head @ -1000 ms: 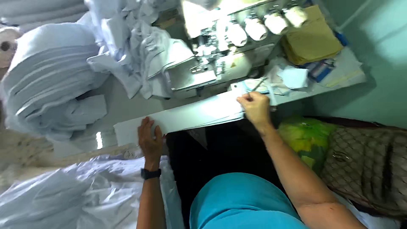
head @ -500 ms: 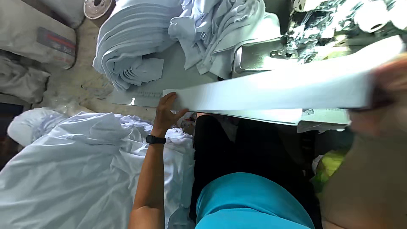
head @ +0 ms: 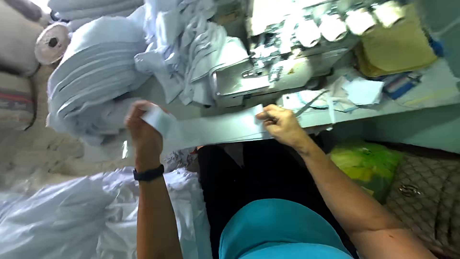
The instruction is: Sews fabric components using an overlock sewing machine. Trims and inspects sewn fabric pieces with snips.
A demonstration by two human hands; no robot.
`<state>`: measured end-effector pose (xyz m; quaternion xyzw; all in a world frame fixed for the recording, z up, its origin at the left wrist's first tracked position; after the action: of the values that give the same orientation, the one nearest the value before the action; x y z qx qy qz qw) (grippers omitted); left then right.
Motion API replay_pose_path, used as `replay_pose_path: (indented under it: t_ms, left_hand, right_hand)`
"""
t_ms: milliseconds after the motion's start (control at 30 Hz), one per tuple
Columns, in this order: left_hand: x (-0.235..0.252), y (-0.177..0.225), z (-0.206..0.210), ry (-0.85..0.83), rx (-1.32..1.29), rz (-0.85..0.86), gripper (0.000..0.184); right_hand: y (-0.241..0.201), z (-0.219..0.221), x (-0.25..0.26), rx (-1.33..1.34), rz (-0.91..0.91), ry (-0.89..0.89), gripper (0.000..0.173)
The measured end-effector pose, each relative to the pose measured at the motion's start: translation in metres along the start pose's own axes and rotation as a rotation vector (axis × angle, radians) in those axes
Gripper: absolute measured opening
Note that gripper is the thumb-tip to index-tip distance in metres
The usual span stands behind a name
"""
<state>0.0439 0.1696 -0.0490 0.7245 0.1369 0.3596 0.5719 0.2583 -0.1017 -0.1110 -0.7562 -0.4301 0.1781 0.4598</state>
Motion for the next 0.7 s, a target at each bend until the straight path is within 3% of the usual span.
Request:
replay_pose_path:
  t_ms: [100, 167, 233, 300, 433, 700]
  left_hand:
    - [-0.004, 0.011, 0.089, -0.441, 0.217, 0.082, 0.012]
    - [0.001, 0.011, 0.129, -0.530, 0.192, 0.150, 0.004]
    - [0.007, 0.011, 0.148, -0.511, 0.138, 0.153, 0.010]
    - [0.011, 0.014, 0.154, -0.524, 0.093, 0.133, 0.012]
    - [0.016, 0.020, 0.150, -0.454, 0.006, 0.077, 0.003]
    - [0.018, 0.022, 0.139, -0.269, -0.102, -0.014, 0.011]
  right_hand:
    - [-0.022, -0.004, 0.005, 0.156, -0.121, -0.005, 0.013]
    - [-0.037, -0.005, 0.008, 0.272, -0.227, -0.031, 0.025]
    - [-0.047, -0.005, 0.009, 0.307, -0.302, -0.025, 0.028]
    - [-0.051, -0.007, 0.009, 0.301, -0.336, 0.032, 0.016]
    - [-0.055, -0.011, 0.010, 0.369, -0.316, 0.074, 0.018]
    - [-0.042, -0.019, 0.000, 0.476, -0.225, 0.109, 0.014]
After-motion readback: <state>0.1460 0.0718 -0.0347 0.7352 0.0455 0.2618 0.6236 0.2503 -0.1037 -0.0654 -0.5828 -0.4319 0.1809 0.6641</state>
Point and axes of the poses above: each hand's wrist, its own x-axis towards the middle knuckle, its own z-axis out of the palm, y = z × x, the point moved 4 cm from there along x, towards the middle knuckle, and after that the axes turned 3 degrees about z, right-handed, at the moved point
